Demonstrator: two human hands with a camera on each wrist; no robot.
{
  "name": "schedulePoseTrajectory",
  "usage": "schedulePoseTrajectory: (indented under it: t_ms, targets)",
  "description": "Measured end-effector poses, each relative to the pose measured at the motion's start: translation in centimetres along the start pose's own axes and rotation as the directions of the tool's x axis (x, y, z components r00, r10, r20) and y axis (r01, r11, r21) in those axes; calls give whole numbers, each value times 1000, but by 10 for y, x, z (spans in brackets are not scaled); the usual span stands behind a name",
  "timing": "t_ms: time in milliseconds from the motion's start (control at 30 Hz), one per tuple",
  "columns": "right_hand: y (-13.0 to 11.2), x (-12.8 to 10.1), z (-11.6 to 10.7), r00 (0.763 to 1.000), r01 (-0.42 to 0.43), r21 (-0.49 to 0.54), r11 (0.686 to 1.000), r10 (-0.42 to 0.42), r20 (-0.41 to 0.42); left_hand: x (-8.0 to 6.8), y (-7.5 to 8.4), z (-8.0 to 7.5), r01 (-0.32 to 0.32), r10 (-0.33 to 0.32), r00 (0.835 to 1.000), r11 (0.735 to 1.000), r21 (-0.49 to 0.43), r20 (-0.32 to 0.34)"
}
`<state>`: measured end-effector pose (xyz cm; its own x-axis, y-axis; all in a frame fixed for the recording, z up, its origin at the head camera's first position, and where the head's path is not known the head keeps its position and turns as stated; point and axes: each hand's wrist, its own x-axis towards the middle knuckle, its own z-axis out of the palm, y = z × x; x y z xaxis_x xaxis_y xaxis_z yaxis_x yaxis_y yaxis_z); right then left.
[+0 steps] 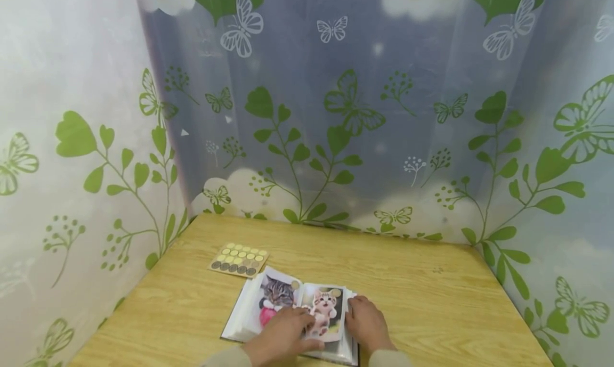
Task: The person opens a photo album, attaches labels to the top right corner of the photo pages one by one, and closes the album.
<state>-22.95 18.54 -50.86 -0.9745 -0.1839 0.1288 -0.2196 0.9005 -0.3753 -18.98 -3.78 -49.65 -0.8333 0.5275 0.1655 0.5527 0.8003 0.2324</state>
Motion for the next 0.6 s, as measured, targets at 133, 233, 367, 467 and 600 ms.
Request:
schedulePoseTrajectory:
  t_ms: [133, 233, 367, 467, 600]
  targets:
    - [0, 0, 1, 999, 25, -9, 1000, -25, -22, -1, -1, -3, -11, 11, 1000, 1000, -29, -16]
    - [0, 1, 3, 997, 53, -13, 999, -53, -51, 0, -2, -4, -28, 27, 999, 999, -31, -41]
    - [-2, 0, 4, 993, 89, -9, 996, -89, -80, 0, -3, -3, -46, 42, 996, 997, -56, -78]
    - [-5, -1, 4, 987, 121, -6, 993, -121, -103, 0, -3, -4, -48, 36, 994, 992, -119, -99]
    - [-9, -2, 5, 980, 157, -18, 987, -158, -117, -1, -3, -5, -37, 8, 991, 974, -222, -131]
